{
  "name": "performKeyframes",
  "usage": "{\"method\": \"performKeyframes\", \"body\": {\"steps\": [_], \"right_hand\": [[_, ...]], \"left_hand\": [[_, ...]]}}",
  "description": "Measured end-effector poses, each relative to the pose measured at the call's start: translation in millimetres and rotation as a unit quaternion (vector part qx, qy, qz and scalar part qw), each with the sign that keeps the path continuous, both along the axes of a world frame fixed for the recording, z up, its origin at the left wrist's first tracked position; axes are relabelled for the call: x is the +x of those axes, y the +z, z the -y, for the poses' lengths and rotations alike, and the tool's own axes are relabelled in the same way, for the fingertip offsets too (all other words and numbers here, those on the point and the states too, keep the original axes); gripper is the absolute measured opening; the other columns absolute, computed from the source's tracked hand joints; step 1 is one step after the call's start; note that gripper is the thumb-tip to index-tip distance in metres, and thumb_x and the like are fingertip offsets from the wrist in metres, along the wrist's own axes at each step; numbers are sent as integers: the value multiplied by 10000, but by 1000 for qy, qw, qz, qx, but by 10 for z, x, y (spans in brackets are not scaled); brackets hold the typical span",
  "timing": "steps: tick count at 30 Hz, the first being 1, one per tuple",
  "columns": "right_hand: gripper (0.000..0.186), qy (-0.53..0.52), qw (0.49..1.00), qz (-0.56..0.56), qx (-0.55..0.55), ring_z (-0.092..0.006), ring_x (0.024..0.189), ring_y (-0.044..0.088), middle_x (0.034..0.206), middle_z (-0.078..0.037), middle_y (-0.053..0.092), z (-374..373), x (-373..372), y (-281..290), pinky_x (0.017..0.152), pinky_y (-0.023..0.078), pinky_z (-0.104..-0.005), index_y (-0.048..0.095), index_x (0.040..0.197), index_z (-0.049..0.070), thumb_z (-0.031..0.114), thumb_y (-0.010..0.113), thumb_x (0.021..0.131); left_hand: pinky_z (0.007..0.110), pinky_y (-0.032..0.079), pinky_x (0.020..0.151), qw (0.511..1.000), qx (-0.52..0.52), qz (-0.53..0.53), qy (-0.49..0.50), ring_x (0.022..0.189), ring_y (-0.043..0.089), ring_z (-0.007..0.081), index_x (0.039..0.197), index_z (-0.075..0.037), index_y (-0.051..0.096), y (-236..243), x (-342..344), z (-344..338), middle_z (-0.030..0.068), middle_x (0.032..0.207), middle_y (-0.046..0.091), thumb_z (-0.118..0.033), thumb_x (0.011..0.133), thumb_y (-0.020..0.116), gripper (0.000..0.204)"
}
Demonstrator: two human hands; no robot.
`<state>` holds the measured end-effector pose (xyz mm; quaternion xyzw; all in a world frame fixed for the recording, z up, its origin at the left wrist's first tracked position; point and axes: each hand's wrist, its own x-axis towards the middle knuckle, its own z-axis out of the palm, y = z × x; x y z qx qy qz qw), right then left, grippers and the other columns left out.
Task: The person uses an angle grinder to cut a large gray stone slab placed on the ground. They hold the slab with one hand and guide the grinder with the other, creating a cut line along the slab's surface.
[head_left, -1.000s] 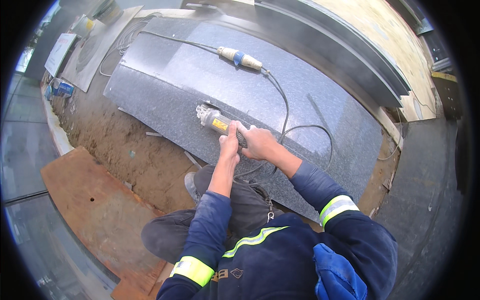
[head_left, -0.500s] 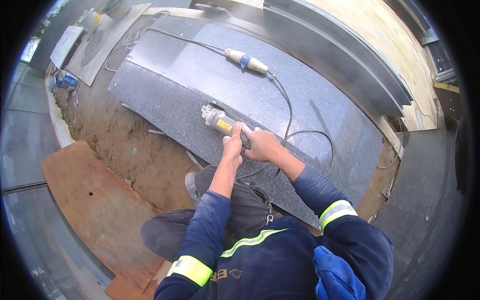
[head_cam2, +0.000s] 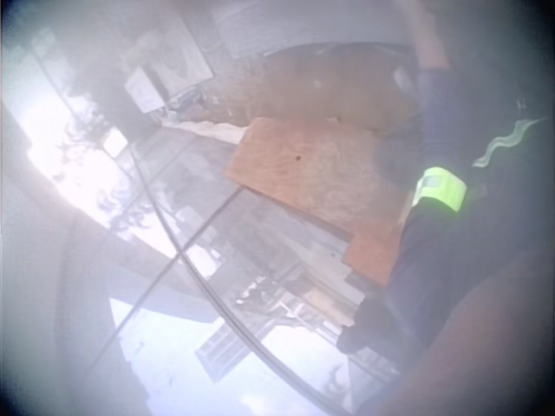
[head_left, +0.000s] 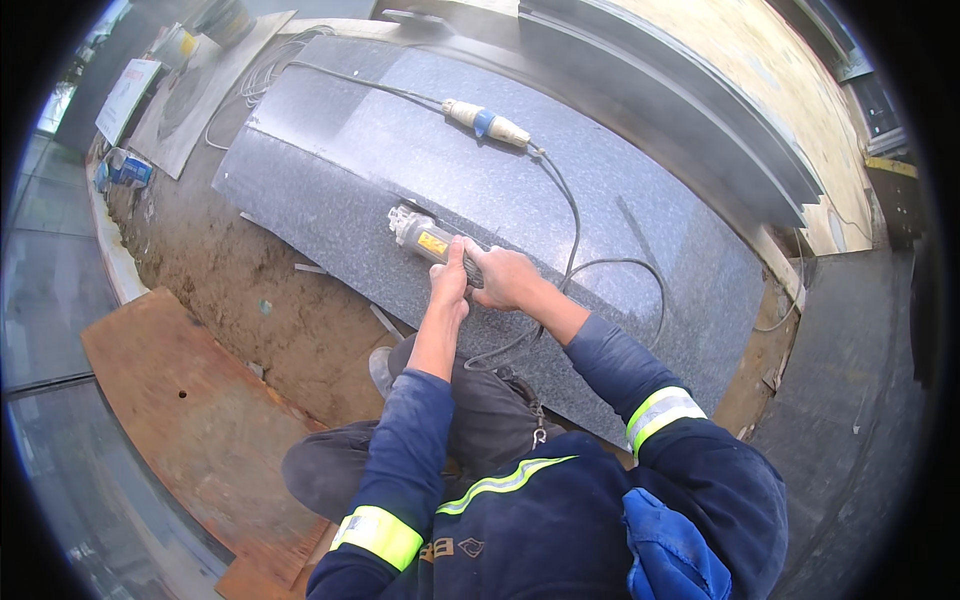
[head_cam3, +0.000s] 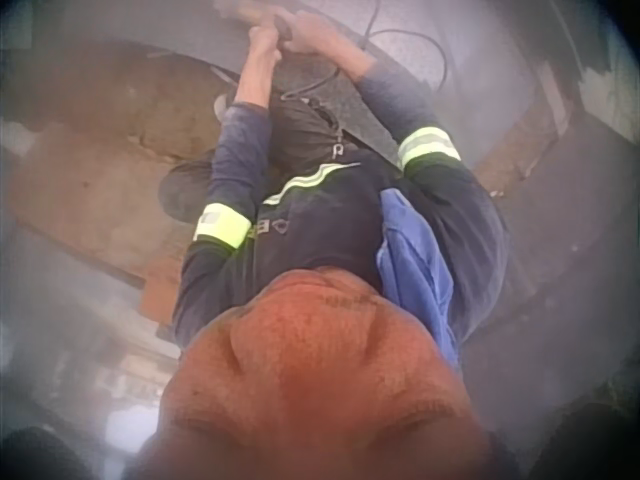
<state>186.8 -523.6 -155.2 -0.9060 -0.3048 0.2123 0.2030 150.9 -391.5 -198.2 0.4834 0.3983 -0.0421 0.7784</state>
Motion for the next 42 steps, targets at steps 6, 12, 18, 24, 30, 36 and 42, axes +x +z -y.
{"method": "performKeyframes", "body": {"steps": [6,12,18,24,30,36,42], "right_hand": [[941,0,999,-30,-44,-441,936,732,1077,-294,696,294,-217,340,819,601,-501,345,1610,32,233,764,792],[952,-9,1000,-20,-15,-444,919,727,1063,-298,692,248,-177,185,802,593,-506,349,1622,37,242,762,789],[966,-6,1000,-9,13,-455,932,720,1067,-304,691,39,3,-28,808,583,-519,339,1623,43,251,768,783],[971,2,998,-35,-42,-468,991,726,1124,-332,686,131,-135,315,863,596,-516,323,1629,56,238,775,789],[987,-4,998,-24,-63,-474,958,727,1092,-329,686,273,-224,210,854,594,-519,331,1640,75,277,765,777],[998,3,1000,-15,-22,-473,971,726,1109,-320,694,51,-18,-77,861,589,-530,333,1640,83,298,780,774],[1002,8,1000,-9,-21,-483,961,723,1080,-325,700,128,-84,43,854,590,-529,331,1637,74,302,787,775]], "left_hand": [[443,547,938,1000,10,-22,-11,1089,680,267,1353,102,580,103,-248,355,168,1236,683,-552,1015,686,744],[424,548,942,1000,19,-13,-3,1121,677,259,1342,138,572,-56,-172,251,203,1262,673,-500,1036,675,715],[415,570,903,1000,8,-16,7,1052,712,268,1288,148,599,31,16,49,205,1210,698,-477,1036,685,680],[400,568,885,1000,4,7,11,1034,710,239,1239,142,632,-50,-163,181,196,1173,715,-489,1022,705,672],[378,568,857,999,6,2,39,994,714,207,1189,102,669,19,-254,377,169,1142,733,-427,1021,725,558],[379,575,829,999,-3,18,46,938,724,210,1171,96,682,32,-71,125,158,1068,748,-396,1020,730,517],[425,545,956,999,-12,28,21,1090,702,260,1270,127,607,-40,-153,176,198,1196,708,-477,1015,714,663]]}}
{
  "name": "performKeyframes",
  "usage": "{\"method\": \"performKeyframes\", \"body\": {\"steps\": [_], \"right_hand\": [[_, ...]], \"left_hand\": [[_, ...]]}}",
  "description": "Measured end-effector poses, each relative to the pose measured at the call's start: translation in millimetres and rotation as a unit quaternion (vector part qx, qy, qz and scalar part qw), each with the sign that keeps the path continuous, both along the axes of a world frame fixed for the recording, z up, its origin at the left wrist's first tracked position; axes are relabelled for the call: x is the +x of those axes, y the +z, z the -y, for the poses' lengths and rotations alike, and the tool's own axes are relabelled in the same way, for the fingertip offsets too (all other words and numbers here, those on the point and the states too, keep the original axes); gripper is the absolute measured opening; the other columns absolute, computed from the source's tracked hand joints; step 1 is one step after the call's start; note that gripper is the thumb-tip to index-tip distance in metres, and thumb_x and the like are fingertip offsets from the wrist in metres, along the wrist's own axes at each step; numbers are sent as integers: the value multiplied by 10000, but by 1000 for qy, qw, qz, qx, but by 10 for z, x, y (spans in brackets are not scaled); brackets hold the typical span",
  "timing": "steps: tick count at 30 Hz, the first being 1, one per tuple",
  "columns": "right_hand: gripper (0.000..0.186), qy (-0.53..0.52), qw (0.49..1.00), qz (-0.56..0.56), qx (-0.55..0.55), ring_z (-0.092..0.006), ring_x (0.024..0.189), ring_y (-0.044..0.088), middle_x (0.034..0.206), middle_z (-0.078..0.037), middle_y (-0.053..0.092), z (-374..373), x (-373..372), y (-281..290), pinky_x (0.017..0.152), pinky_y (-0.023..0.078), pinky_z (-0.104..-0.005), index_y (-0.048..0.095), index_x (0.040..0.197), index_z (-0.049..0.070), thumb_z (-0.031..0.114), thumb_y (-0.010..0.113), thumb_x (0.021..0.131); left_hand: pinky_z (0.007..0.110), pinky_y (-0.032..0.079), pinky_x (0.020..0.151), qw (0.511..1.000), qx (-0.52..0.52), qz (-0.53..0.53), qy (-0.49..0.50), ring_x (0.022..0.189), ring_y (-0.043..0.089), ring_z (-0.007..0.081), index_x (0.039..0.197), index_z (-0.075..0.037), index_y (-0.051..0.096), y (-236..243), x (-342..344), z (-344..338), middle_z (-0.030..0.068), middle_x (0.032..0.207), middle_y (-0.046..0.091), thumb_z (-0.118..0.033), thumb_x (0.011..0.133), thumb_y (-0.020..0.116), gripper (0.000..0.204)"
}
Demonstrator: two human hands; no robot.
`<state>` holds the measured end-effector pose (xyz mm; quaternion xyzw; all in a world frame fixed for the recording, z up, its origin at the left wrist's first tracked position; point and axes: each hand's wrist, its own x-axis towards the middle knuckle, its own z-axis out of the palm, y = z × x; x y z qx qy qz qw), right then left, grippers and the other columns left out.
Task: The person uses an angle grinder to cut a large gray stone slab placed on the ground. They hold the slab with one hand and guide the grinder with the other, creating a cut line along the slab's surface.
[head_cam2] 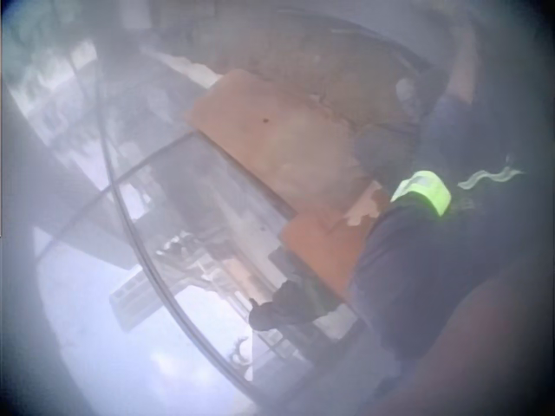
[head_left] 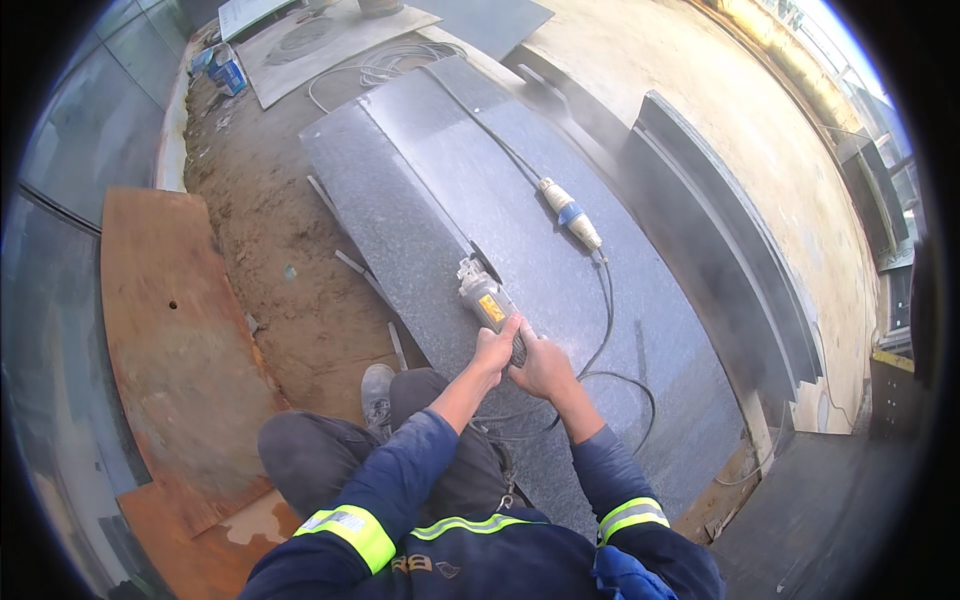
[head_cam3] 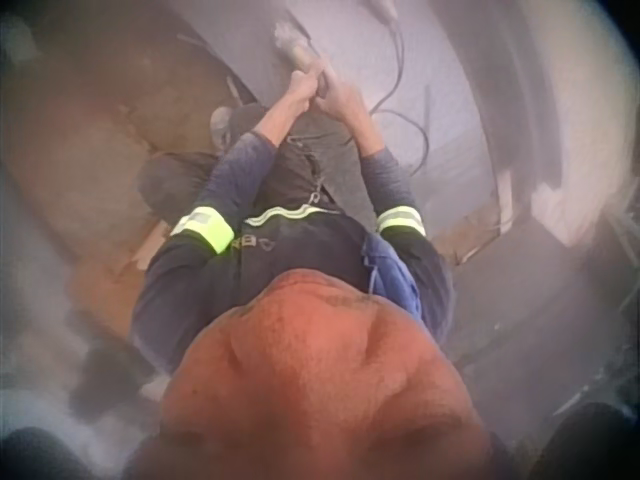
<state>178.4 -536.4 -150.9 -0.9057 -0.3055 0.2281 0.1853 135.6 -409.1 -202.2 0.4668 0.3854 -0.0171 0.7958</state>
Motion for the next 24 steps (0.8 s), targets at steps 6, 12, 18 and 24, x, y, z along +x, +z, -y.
{"method": "performKeyframes", "body": {"steps": [6,12,18,24], "right_hand": [[1007,-5,1000,4,-14,-483,956,724,1069,-325,699,234,-180,68,843,589,-532,323,1642,71,298,784,777],[1003,-7,1000,5,-10,-486,959,721,1060,-325,700,11,-68,-54,844,586,-536,328,1639,66,276,783,771],[999,4,1000,12,16,-490,962,719,1052,-332,699,-70,43,10,856,583,-539,340,1630,39,250,784,761],[1000,-5,1000,1,-24,-482,964,725,1056,-334,694,199,-218,143,852,591,-527,345,1626,37,248,788,755]], "left_hand": [[418,538,960,1000,-7,-19,6,1108,685,255,1278,137,579,72,-169,268,207,1220,686,-474,1011,717,680],[384,583,858,999,14,-20,21,999,726,243,1216,149,620,68,-41,41,201,1152,718,-385,1016,735,582],[383,592,818,999,3,-12,40,974,731,242,1199,150,631,32,75,-23,203,1131,722,-364,1021,730,553],[376,583,801,1000,-18,-4,23,933,720,208,1138,98,681,200,-187,260,150,1056,736,-331,1039,710,442]]}}
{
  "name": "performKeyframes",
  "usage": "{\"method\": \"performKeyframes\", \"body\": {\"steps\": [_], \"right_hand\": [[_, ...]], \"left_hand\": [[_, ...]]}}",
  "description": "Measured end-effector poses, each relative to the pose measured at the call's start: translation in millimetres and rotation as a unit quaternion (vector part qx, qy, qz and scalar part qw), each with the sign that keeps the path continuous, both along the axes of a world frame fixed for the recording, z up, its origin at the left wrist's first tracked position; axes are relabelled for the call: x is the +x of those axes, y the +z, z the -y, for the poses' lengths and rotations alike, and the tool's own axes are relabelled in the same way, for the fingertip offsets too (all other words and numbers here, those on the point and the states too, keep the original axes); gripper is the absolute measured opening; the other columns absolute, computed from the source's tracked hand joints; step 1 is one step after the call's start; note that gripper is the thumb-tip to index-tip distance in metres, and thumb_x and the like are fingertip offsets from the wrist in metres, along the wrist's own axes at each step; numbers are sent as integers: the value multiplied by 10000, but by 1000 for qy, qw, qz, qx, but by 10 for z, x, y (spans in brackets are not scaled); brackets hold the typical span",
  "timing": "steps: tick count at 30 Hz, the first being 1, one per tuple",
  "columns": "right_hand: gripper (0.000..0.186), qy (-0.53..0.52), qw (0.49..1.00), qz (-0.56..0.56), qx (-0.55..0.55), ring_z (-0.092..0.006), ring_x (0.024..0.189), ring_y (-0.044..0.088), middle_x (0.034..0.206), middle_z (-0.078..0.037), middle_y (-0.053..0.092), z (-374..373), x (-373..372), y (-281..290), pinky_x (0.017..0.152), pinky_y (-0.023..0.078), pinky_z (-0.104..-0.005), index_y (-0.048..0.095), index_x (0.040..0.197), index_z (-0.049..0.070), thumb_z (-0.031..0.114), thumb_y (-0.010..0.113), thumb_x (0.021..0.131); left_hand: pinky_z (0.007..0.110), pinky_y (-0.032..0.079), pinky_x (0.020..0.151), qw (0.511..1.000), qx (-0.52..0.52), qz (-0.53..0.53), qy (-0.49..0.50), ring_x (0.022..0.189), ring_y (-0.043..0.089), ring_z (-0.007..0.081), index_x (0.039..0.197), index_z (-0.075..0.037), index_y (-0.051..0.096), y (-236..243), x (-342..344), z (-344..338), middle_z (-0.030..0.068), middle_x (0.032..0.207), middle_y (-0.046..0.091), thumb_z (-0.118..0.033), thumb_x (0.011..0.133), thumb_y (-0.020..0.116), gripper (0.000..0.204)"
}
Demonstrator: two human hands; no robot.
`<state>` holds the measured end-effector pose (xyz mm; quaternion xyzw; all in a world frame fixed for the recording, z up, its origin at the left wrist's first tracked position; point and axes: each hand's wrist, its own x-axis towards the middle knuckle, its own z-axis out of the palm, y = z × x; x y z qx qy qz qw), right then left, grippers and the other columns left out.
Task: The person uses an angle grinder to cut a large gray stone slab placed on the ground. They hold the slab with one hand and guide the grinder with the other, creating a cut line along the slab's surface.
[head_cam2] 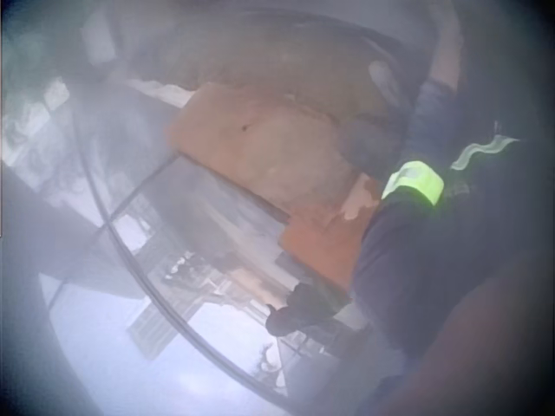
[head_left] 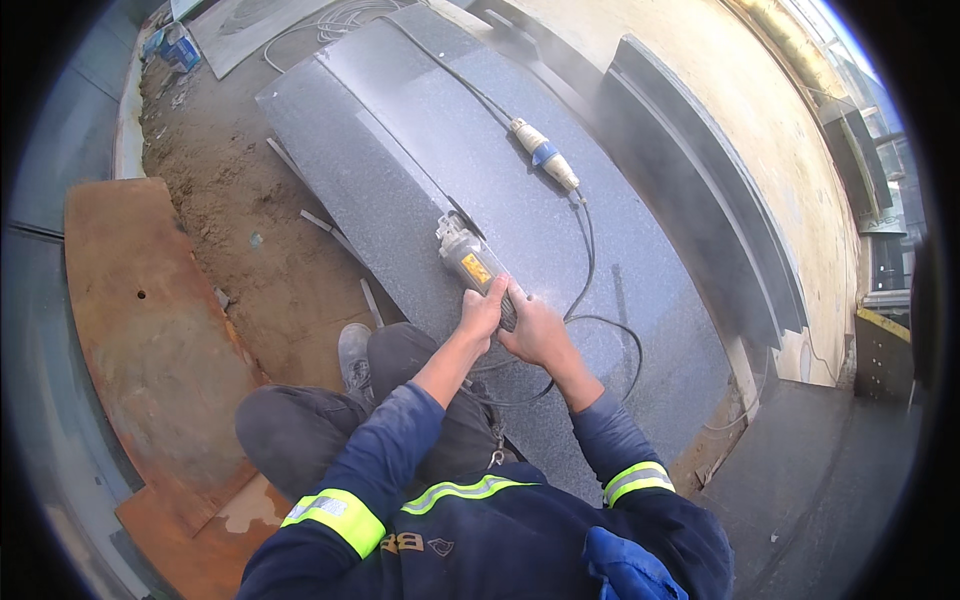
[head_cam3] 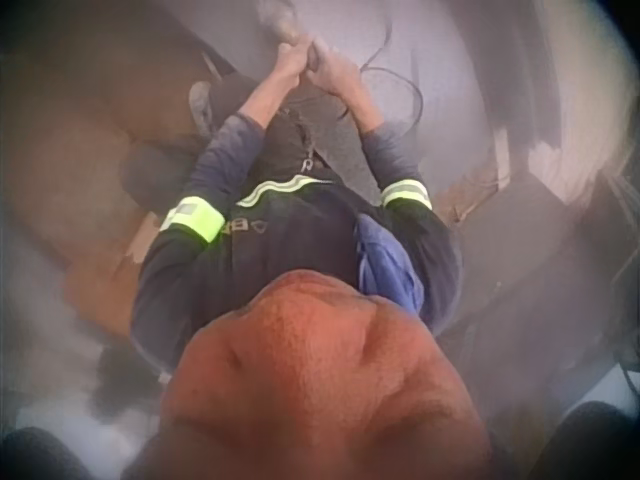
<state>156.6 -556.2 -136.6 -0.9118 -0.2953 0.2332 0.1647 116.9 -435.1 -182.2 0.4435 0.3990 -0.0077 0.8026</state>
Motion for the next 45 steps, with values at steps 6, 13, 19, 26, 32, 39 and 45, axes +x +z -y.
{"method": "performKeyframes", "body": {"steps": [6,13,19,26,32,39,45], "right_hand": [[991,-6,1000,1,-14,-462,974,731,1096,-314,693,-51,30,38,853,598,-519,341,1624,42,240,794,765],[968,1,999,5,32,-445,981,732,1093,-298,697,-148,207,-101,842,599,-509,352,1606,27,253,806,781],[941,-11,1000,-21,-17,-439,945,735,1074,-296,699,13,17,201,811,600,-498,373,1599,25,245,789,784],[933,-20,1000,-17,13,-436,950,736,1086,-300,699,18,21,85,818,600,-493,388,1600,26,228,778,777],[939,-17,999,0,51,-433,972,735,1096,-300,698,-137,174,-150,841,601,-488,388,1598,21,209,783,767],[957,-22,999,-39,3,-419,949,733,1068,-283,696,117,-49,143,821,597,-491,361,1617,27,212,774,773],[950,-23,999,-34,18,-424,902,728,1036,-277,692,106,6,83,786,589,-495,363,1617,46,223,770,777]], "left_hand": [[384,567,813,999,21,-8,-40,944,707,206,1170,101,672,-196,61,-90,148,1092,727,-414,1032,711,535],[393,548,900,999,8,-18,-41,1043,692,234,1229,141,632,-196,240,-258,177,1167,703,-450,1044,684,621],[405,541,928,998,33,-23,-48,1072,680,239,1255,158,612,-73,31,-23,187,1188,697,-486,1037,686,684],[411,547,936,998,28,-14,-50,1107,672,255,1305,141,577,-161,64,-64,218,1254,666,-533,1015,696,744],[424,561,925,997,37,-30,-65,1106,687,275,1375,150,493,-247,221,-288,219,1266,660,-544,1017,686,804],[406,553,913,997,23,-28,-66,1084,675,236,1324,119,587,-68,-29,27,182,1243,675,-491,1046,669,676],[413,544,920,998,29,-30,-52,1088,670,234,1347,109,583,-163,33,8,174,1243,672,-497,1039,678,686]]}}
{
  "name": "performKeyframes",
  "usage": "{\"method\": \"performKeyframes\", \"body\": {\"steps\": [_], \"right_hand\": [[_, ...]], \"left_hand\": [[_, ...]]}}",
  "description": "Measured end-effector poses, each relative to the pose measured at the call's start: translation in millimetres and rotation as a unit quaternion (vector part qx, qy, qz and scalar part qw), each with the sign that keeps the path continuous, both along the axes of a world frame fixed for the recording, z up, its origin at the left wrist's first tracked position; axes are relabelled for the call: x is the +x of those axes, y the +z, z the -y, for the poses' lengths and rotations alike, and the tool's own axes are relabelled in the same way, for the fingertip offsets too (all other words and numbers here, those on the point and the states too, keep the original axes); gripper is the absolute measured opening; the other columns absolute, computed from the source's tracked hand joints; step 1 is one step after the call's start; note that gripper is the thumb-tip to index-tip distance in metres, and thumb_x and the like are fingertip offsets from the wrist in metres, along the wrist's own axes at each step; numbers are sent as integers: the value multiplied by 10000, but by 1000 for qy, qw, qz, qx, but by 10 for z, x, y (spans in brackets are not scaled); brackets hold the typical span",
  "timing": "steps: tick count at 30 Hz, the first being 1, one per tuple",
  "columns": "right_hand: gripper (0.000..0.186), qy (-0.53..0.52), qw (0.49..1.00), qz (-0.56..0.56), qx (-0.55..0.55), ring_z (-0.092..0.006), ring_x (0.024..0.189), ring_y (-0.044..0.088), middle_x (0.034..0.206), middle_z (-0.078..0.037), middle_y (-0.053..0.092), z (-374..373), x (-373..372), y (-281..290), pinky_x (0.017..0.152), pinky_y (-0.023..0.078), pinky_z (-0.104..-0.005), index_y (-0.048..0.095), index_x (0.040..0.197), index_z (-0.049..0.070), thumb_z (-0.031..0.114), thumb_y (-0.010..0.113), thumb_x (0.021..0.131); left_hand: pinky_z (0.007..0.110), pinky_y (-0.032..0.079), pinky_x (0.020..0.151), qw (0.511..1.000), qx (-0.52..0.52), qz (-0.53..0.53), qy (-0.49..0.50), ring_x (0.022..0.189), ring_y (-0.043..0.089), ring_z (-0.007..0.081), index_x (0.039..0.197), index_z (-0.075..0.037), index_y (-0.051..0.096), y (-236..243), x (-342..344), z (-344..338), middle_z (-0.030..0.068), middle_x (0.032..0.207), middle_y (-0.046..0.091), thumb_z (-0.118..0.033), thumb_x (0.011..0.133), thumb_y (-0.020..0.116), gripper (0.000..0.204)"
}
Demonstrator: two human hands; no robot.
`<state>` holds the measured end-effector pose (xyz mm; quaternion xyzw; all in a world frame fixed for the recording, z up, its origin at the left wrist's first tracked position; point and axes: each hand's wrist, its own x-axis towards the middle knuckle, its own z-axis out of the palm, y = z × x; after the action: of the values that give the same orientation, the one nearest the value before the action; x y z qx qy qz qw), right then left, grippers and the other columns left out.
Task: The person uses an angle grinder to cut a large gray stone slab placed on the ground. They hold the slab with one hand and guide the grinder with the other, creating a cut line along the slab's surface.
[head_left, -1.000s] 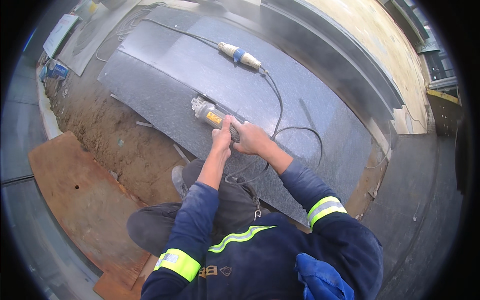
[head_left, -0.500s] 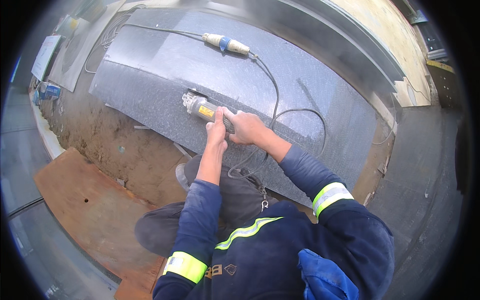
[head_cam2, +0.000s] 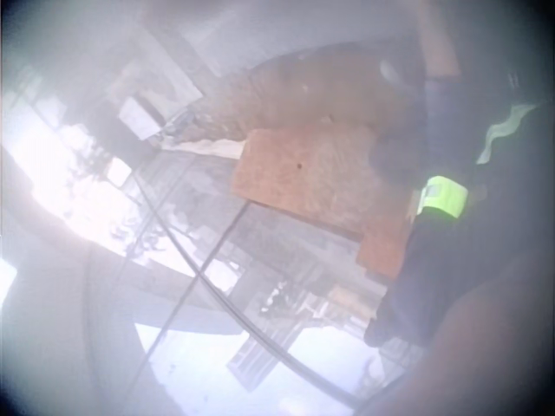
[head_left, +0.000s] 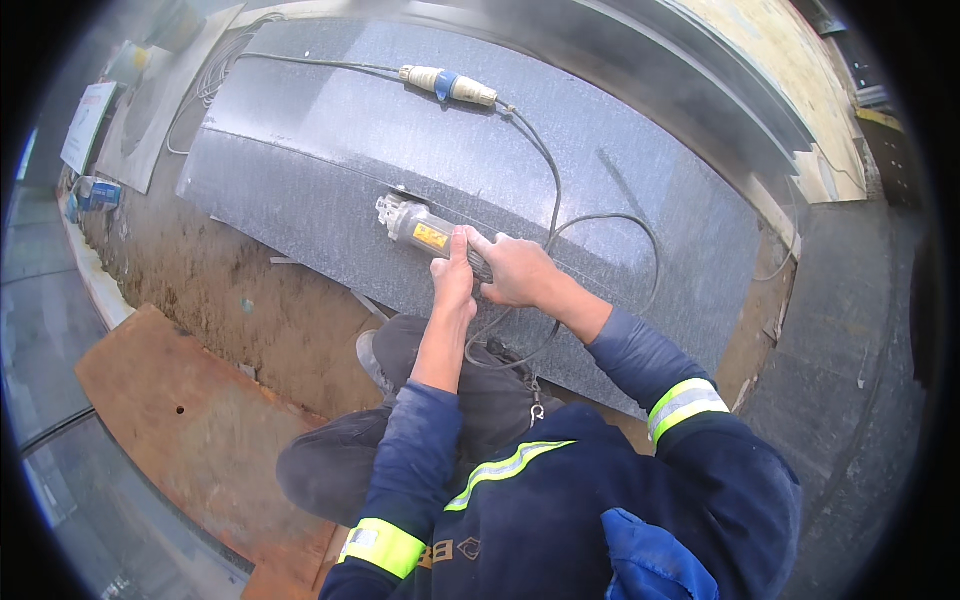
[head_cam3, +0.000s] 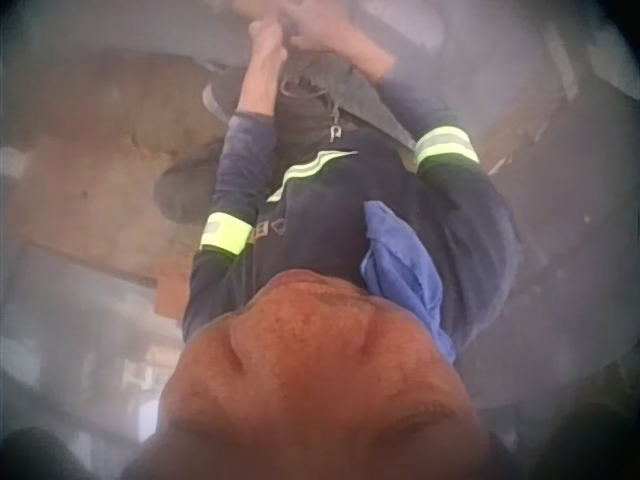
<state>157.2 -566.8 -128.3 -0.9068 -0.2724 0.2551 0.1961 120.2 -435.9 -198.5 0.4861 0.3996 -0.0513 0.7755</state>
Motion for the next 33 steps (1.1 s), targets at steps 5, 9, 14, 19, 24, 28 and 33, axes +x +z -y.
{"method": "performKeyframes", "body": {"steps": [5,9,14,19,24,28,33], "right_hand": [[942,0,998,34,50,-433,853,717,1001,-279,685,-158,135,-256,739,573,-504,359,1617,78,241,767,784],[947,1,999,21,43,-435,923,725,1060,-285,694,-185,133,-176,796,588,-499,368,1610,50,224,777,774],[954,-11,1000,12,21,-432,822,711,967,-265,675,101,-105,-89,726,572,-502,354,1622,85,232,770,777],[954,-6,1000,8,17,-424,873,723,1003,-259,687,167,-106,-38,763,586,-494,365,1618,77,217,781,771],[931,-2,1000,1,29,-435,937,732,1052,-276,702,-25,39,-61,806,593,-506,372,1600,67,204,780,775],[949,-5,998,18,52,-442,922,717,1028,-274,691,-138,128,-233,790,579,-515,368,1605,87,221,787,764],[947,-8,999,13,51,-448,889,710,997,-270,679,-50,58,-175,774,575,-516,371,1605,101,224,788,764]], "left_hand": [[431,550,917,1000,-4,-7,-13,1111,675,270,1401,123,520,-63,166,-225,204,1287,649,-535,1024,681,774],[425,550,919,1000,2,-11,-4,1109,675,263,1378,116,544,-104,159,-244,196,1274,656,-534,1026,680,751],[402,542,926,1000,-5,0,-17,1096,669,224,1317,90,608,73,-82,54,158,1232,680,-497,1039,679,653],[393,541,920,1000,-8,16,-13,1087,668,219,1308,89,614,77,-103,133,152,1222,681,-492,1039,682,644],[409,553,913,1000,0,-12,-10,1098,675,242,1344,113,562,-83,67,-92,183,1268,659,-519,1037,669,710],[440,572,913,1000,-4,0,-23,1112,686,273,1368,127,521,-141,156,-234,199,1274,656,-550,1025,670,773],[420,562,902,1000,4,-7,-15,1094,682,248,1343,109,574,-77,84,-128,178,1251,673,-534,1029,676,723]]}}
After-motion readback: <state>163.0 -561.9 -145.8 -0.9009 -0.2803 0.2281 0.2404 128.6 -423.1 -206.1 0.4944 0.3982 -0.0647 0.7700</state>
